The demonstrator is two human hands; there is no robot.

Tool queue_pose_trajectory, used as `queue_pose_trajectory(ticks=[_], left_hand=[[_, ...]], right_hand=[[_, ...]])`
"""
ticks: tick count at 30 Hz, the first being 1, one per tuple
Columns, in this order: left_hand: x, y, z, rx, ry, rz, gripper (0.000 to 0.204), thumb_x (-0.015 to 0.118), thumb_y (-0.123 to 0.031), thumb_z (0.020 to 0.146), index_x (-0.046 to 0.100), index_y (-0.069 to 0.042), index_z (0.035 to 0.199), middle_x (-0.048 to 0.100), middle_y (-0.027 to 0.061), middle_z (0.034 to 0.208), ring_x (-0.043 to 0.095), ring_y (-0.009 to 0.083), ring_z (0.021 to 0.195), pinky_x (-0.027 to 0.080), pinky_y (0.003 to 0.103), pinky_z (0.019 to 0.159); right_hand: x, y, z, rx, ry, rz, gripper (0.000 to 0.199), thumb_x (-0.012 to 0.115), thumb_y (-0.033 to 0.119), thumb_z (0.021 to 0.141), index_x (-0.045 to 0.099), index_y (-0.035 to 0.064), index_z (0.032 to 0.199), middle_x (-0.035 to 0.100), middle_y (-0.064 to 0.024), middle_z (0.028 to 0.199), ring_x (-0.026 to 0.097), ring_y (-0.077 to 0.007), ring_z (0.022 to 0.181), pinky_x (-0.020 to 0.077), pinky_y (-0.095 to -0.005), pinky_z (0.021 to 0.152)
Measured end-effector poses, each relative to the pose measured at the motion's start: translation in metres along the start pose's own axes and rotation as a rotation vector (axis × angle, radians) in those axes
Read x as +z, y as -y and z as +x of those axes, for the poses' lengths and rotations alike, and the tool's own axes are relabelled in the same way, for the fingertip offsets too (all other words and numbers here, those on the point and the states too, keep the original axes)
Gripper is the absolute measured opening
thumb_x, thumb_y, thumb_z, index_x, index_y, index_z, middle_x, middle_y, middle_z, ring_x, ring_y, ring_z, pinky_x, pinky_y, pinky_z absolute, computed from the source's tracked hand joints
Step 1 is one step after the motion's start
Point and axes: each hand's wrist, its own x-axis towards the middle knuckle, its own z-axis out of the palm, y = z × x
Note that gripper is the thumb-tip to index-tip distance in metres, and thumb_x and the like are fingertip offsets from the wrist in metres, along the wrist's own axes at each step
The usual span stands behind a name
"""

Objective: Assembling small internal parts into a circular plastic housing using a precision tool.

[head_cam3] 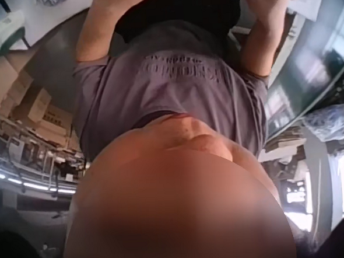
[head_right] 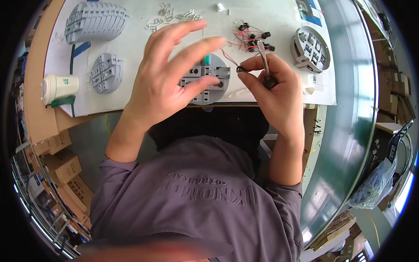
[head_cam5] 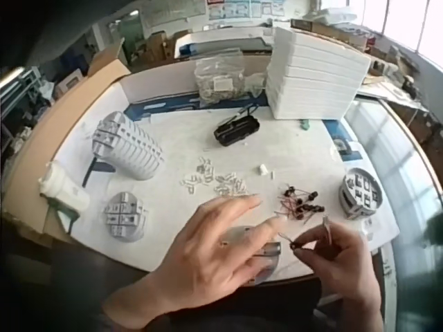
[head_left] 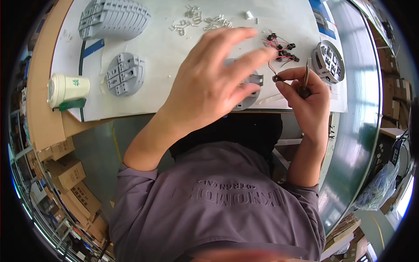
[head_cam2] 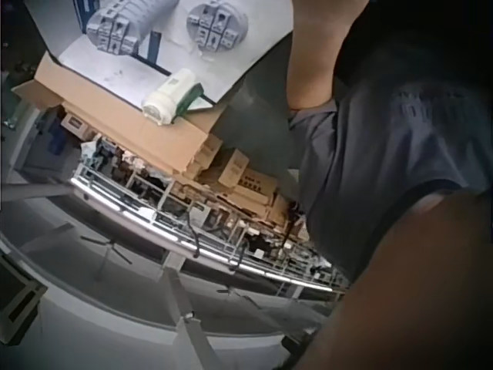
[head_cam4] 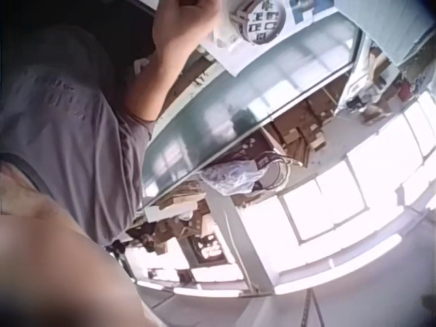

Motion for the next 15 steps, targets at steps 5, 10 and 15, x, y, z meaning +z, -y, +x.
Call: queue_pose_trajectory(ticks=[5, 10, 15], left_hand=[[-0.014, 0.001, -0.005, 0.083, 0.090, -0.177, 0.029, 0.087, -0.006, 0.088, 0.081, -0.008, 0.116, 0.075, 0.0034, 0.098, 0.064, 0.0139, 0.075, 0.051, 0.026, 0.066], [-0.025, -0.004, -0.024, -0.266, 0.222, -0.453, 0.021, 0.087, -0.007, 0.089, 0.082, -0.006, 0.109, 0.074, 0.0022, 0.088, 0.063, 0.0114, 0.073, 0.050, 0.024, 0.066], [-0.029, -0.007, -0.023, -0.839, 0.378, -0.963, 0.012, 0.083, -0.006, 0.092, 0.081, -0.001, 0.103, 0.071, 0.0003, 0.079, 0.059, 0.0093, 0.069, 0.048, 0.023, 0.064]], right_hand=[[0.020, 0.015, -0.009, -0.242, 0.040, 0.070, 0.022, 0.081, -0.008, 0.084, 0.079, 0.0006, 0.105, 0.077, -0.0047, 0.104, 0.053, -0.0093, 0.071, 0.0430, -0.0230, 0.065], [0.038, 0.015, -0.012, -0.468, -0.011, 0.059, 0.026, 0.082, -0.012, 0.081, 0.079, 0.0013, 0.103, 0.077, -0.0047, 0.104, 0.054, -0.0100, 0.071, 0.0434, -0.0238, 0.064], [0.046, 0.004, -0.012, -0.473, 0.025, 0.053, 0.027, 0.080, -0.015, 0.083, 0.075, -0.0029, 0.107, 0.074, -0.0100, 0.116, 0.058, -0.0120, 0.082, 0.0448, -0.0226, 0.071]])
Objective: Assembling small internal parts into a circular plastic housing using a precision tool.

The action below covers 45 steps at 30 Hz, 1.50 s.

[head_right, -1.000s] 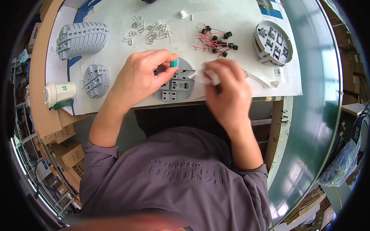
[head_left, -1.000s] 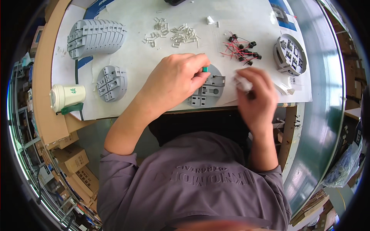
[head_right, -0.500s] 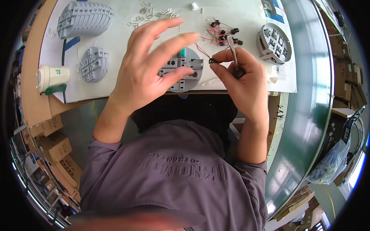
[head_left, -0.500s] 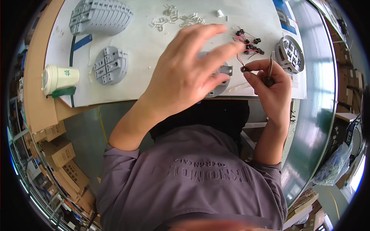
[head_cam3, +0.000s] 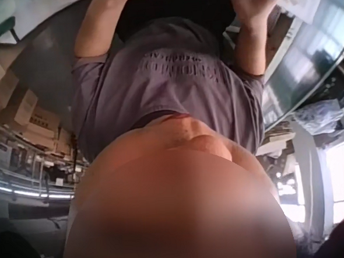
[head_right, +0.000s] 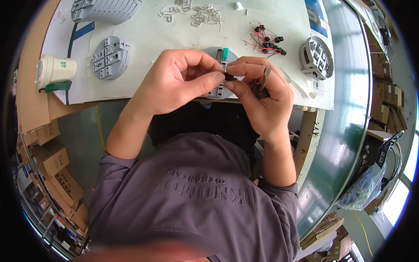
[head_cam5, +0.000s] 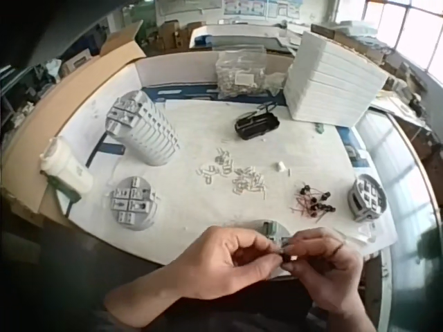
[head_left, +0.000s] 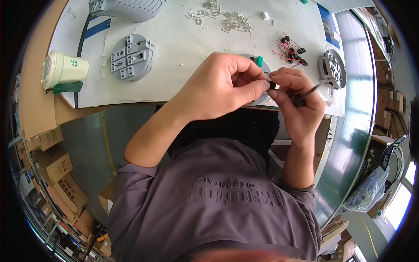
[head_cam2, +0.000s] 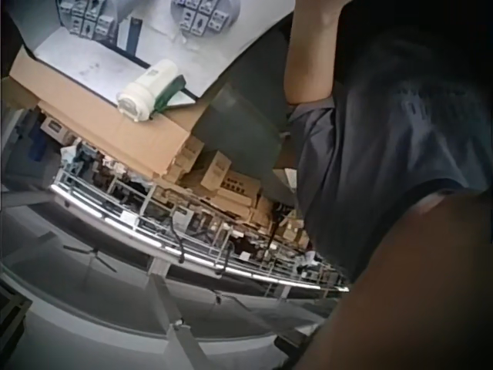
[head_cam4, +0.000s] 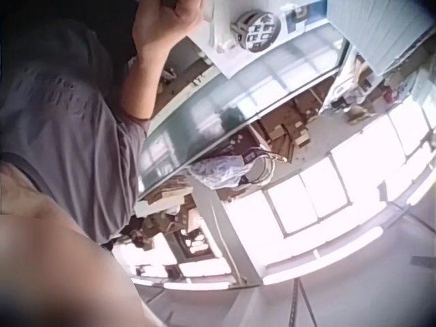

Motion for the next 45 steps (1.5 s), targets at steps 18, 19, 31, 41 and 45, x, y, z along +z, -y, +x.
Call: queue_pose_trajectory(ticks=[18, 19, 31, 41, 45], left_hand=[[0.004, 0.053, 0.008, 0.469, -0.174, 0.801, 0.019, 0.084, -0.009, 0.084, 0.072, -0.004, 0.099, 0.061, 0.0120, 0.150, 0.058, 0.0283, 0.127, 0.048, 0.038, 0.108], [0.004, 0.055, 0.007, 0.441, -0.143, 0.733, 0.025, 0.086, -0.009, 0.082, 0.072, -0.005, 0.102, 0.058, 0.0126, 0.157, 0.057, 0.0299, 0.134, 0.047, 0.040, 0.112], [-0.005, 0.065, 0.005, 0.478, -0.120, 0.699, 0.078, 0.094, -0.018, 0.071, 0.054, -0.009, 0.138, 0.063, 0.0149, 0.149, 0.062, 0.0327, 0.127, 0.049, 0.044, 0.113], [0.012, 0.017, 0.015, 0.317, -0.046, 0.963, 0.092, 0.100, -0.015, 0.063, 0.054, -0.011, 0.143, 0.057, 0.0179, 0.147, 0.060, 0.0396, 0.128, 0.054, 0.045, 0.106], [0.000, 0.039, 0.003, 0.672, -0.227, 0.747, 0.098, 0.101, -0.012, 0.063, 0.053, -0.013, 0.149, 0.047, 0.0208, 0.153, 0.057, 0.0407, 0.130, 0.055, 0.045, 0.103]], right_hand=[[-0.008, 0.013, 0.014, 0.033, 0.274, -0.704, 0.016, 0.079, -0.006, 0.084, 0.076, -0.0018, 0.099, 0.076, -0.0031, 0.109, 0.065, -0.0192, 0.072, 0.0509, -0.0321, 0.066], [-0.008, 0.016, 0.017, 0.032, 0.309, -0.767, 0.017, 0.079, -0.007, 0.084, 0.076, -0.0025, 0.100, 0.076, -0.0029, 0.109, 0.065, -0.0181, 0.072, 0.0507, -0.0315, 0.066], [-0.020, -0.004, -0.008, -0.279, 0.379, -0.845, 0.027, 0.077, -0.008, 0.086, 0.080, -0.0031, 0.112, 0.077, -0.0074, 0.126, 0.074, -0.0203, 0.082, 0.0599, -0.0323, 0.072], [-0.013, 0.004, -0.030, -0.126, 0.075, -0.421, 0.028, 0.069, -0.009, 0.096, 0.077, -0.0068, 0.123, 0.076, -0.0133, 0.129, 0.068, -0.0133, 0.074, 0.0536, -0.0240, 0.063], [-0.025, 0.041, -0.023, 0.098, -0.314, 0.188, 0.031, 0.071, 0.002, 0.101, 0.076, -0.0019, 0.131, 0.075, -0.0107, 0.117, 0.065, -0.0158, 0.074, 0.0534, -0.0260, 0.069]])
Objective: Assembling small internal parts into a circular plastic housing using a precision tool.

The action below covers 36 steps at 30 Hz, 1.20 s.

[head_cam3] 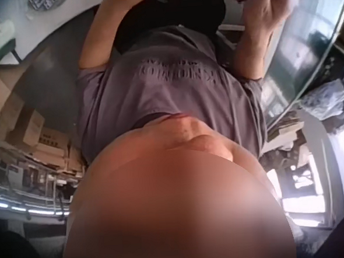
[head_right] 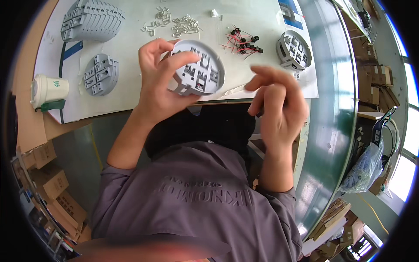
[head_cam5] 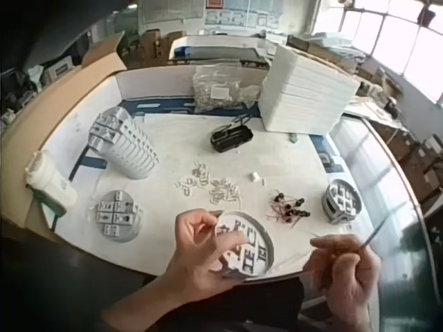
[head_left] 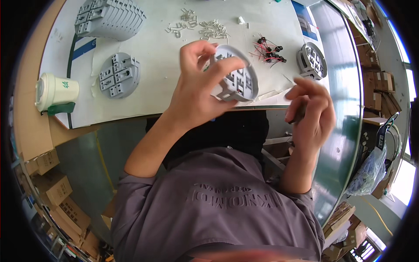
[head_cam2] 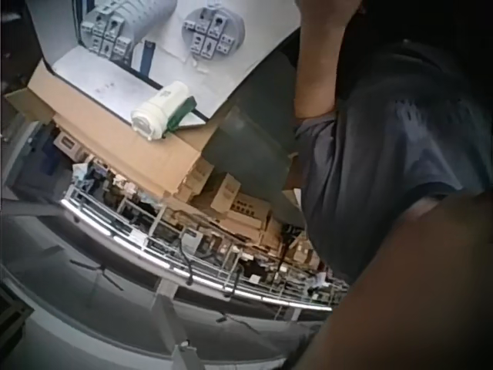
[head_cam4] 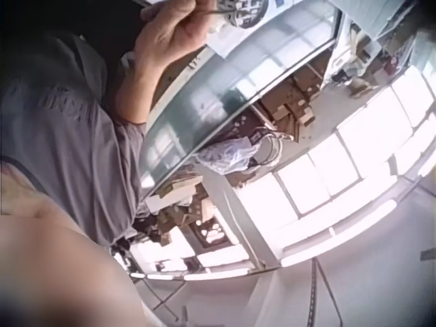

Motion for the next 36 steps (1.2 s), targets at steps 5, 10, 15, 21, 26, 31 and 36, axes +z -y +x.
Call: queue_pose_trajectory(ticks=[5, 10, 15, 21, 26, 31, 36], left_hand=[[0.014, 0.034, -0.030, -0.025, -0.016, 0.151, 0.104, 0.102, -0.013, 0.063, 0.054, -0.016, 0.155, 0.031, 0.0225, 0.163, 0.055, 0.0379, 0.134, 0.055, 0.044, 0.103], [-0.022, 0.017, -0.015, -0.159, 0.075, -0.032, 0.109, 0.105, -0.016, 0.060, 0.055, -0.013, 0.157, 0.048, 0.0213, 0.151, 0.060, 0.0348, 0.128, 0.055, 0.043, 0.103], [-0.012, 0.028, -0.003, -0.544, 0.211, -0.345, 0.109, 0.108, -0.029, 0.059, 0.060, -0.008, 0.155, 0.067, 0.0143, 0.136, 0.065, 0.0289, 0.122, 0.055, 0.042, 0.107], [0.010, 0.022, -0.010, -0.290, 0.129, -0.077, 0.114, 0.105, -0.041, 0.063, 0.054, -0.005, 0.158, 0.070, 0.0117, 0.110, 0.068, 0.0264, 0.099, 0.056, 0.040, 0.093], [0.008, 0.023, -0.007, -0.287, 0.136, -0.095, 0.112, 0.104, -0.045, 0.064, 0.055, -0.004, 0.157, 0.069, 0.0090, 0.106, 0.066, 0.0250, 0.095, 0.055, 0.038, 0.091], [0.008, 0.022, -0.007, -0.288, 0.129, -0.111, 0.112, 0.105, -0.043, 0.062, 0.057, -0.005, 0.156, 0.067, 0.0065, 0.099, 0.062, 0.0235, 0.091, 0.054, 0.037, 0.088], [0.011, 0.022, -0.009, -0.282, 0.069, -0.149, 0.115, 0.108, -0.037, 0.055, 0.061, -0.009, 0.156, 0.064, 0.0037, 0.094, 0.056, 0.0206, 0.085, 0.051, 0.035, 0.082]], right_hand=[[0.006, -0.016, 0.048, 0.404, 0.253, -0.025, 0.034, 0.056, 0.002, 0.109, 0.069, -0.0069, 0.139, 0.074, -0.0133, 0.105, 0.055, -0.0117, 0.068, 0.0443, -0.0225, 0.061], [-0.003, -0.022, 0.064, -0.009, 0.439, -0.361, 0.036, 0.061, 0.001, 0.106, 0.072, -0.0032, 0.140, 0.071, -0.0088, 0.094, 0.055, -0.0106, 0.069, 0.0415, -0.0239, 0.061], [-0.002, -0.014, 0.067, -0.201, 0.749, -0.671, 0.039, 0.066, -0.001, 0.101, 0.076, 0.0026, 0.138, 0.068, -0.0069, 0.080, 0.055, -0.0120, 0.064, 0.0418, -0.0279, 0.059], [0.000, -0.023, 0.064, -0.195, 0.833, -0.827, 0.040, 0.070, -0.003, 0.096, 0.081, 0.0061, 0.133, 0.064, -0.0078, 0.066, 0.052, -0.0158, 0.053, 0.0412, -0.0322, 0.054], [0.005, -0.027, 0.068, -0.139, 0.854, -0.725, 0.040, 0.070, -0.003, 0.095, 0.081, 0.0052, 0.132, 0.063, -0.0086, 0.062, 0.049, -0.0182, 0.048, 0.0395, -0.0334, 0.051], [0.007, -0.029, 0.073, -0.092, 0.899, -0.687, 0.040, 0.069, -0.004, 0.095, 0.081, 0.0051, 0.132, 0.063, -0.0079, 0.062, 0.047, -0.0172, 0.047, 0.0382, -0.0329, 0.050], [0.007, -0.028, 0.073, -0.019, 0.915, -0.673, 0.039, 0.068, -0.004, 0.096, 0.081, 0.0048, 0.132, 0.062, -0.0069, 0.062, 0.044, -0.0161, 0.047, 0.0369, -0.0320, 0.049]])
